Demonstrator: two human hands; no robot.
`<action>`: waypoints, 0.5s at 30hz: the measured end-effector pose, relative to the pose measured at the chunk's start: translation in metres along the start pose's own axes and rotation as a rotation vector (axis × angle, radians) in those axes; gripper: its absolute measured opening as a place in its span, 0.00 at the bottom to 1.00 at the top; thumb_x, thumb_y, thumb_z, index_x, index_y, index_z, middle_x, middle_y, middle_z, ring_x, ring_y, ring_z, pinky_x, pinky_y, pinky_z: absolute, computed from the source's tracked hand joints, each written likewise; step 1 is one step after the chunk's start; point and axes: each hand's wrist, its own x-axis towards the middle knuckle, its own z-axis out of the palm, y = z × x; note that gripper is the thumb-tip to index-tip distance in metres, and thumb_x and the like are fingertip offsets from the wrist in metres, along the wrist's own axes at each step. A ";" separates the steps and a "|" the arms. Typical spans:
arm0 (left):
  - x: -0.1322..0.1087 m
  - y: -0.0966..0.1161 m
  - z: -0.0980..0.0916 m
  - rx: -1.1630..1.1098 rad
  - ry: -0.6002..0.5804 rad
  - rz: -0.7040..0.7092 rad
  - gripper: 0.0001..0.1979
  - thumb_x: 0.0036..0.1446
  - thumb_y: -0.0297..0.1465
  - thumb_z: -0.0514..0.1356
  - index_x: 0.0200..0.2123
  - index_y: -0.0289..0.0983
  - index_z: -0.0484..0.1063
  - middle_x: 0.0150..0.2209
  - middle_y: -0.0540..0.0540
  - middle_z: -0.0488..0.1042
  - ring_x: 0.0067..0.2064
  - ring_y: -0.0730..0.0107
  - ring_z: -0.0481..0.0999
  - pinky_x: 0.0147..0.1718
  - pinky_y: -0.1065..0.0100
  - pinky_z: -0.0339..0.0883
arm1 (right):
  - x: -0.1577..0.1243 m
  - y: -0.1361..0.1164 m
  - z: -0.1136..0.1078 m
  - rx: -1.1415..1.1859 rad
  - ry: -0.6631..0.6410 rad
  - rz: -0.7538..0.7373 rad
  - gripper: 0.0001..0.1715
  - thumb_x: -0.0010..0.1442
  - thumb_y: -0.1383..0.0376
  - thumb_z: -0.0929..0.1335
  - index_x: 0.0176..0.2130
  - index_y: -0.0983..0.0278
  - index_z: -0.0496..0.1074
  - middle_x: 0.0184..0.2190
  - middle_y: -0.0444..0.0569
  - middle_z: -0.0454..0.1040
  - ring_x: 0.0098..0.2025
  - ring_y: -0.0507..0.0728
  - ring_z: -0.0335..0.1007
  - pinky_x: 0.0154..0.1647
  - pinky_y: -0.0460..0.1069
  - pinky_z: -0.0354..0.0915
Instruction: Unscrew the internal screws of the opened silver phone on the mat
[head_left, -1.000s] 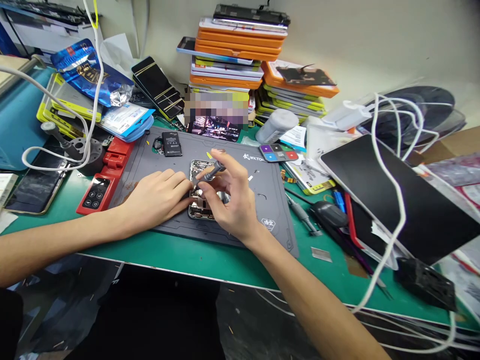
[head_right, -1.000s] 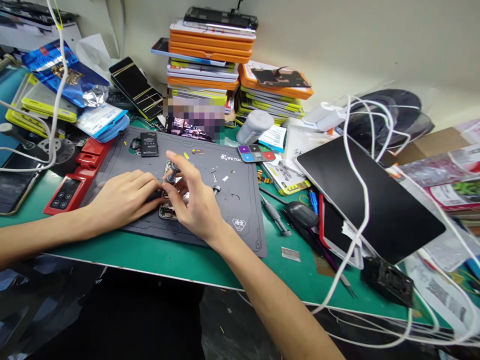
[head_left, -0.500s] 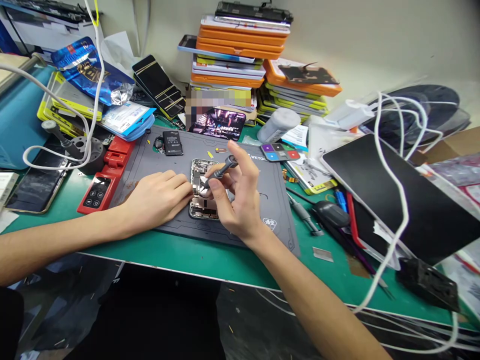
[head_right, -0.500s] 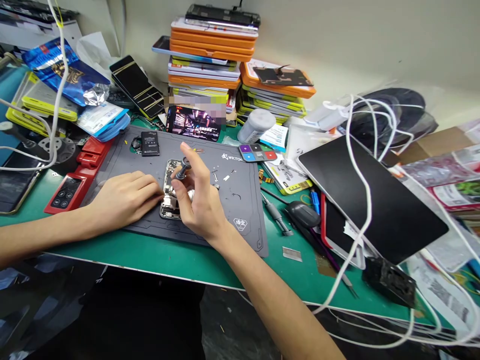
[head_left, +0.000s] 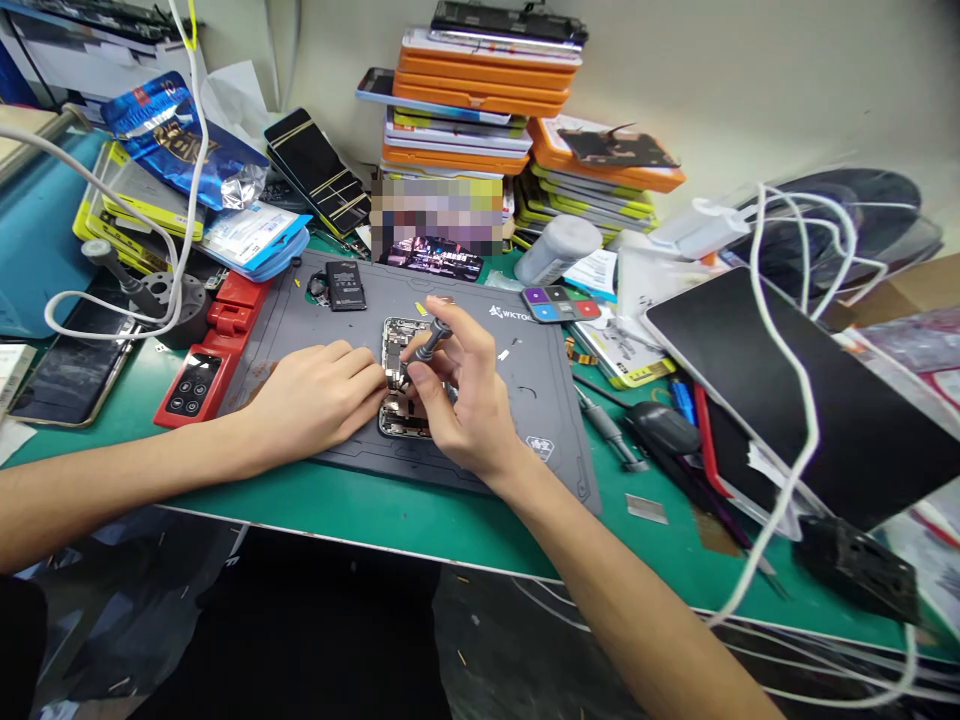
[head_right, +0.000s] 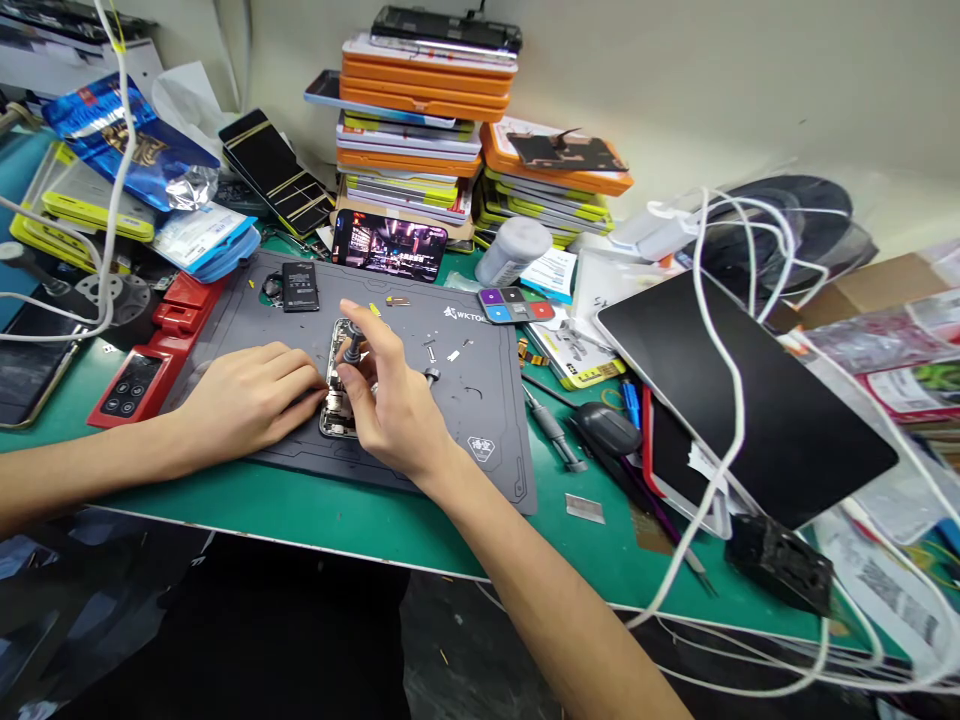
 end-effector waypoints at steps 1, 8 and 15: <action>0.000 0.000 0.000 0.001 -0.004 -0.003 0.16 0.79 0.34 0.53 0.39 0.35 0.76 0.37 0.43 0.80 0.39 0.60 0.78 0.36 0.60 0.68 | 0.000 0.000 0.000 -0.010 -0.004 -0.001 0.35 0.77 0.62 0.61 0.76 0.48 0.47 0.60 0.54 0.75 0.38 0.57 0.79 0.40 0.59 0.85; 0.000 0.000 0.000 0.010 -0.002 0.001 0.16 0.79 0.33 0.54 0.40 0.35 0.77 0.37 0.43 0.80 0.38 0.60 0.78 0.36 0.60 0.68 | 0.002 -0.003 -0.001 -0.042 -0.001 -0.018 0.34 0.77 0.64 0.61 0.75 0.48 0.49 0.65 0.55 0.72 0.41 0.57 0.80 0.43 0.60 0.85; -0.001 -0.001 0.002 0.025 0.036 0.013 0.15 0.78 0.33 0.54 0.39 0.35 0.76 0.36 0.44 0.79 0.38 0.59 0.77 0.35 0.59 0.68 | 0.002 -0.004 -0.002 -0.030 0.000 0.002 0.32 0.77 0.65 0.61 0.73 0.48 0.50 0.65 0.53 0.72 0.36 0.55 0.76 0.36 0.58 0.83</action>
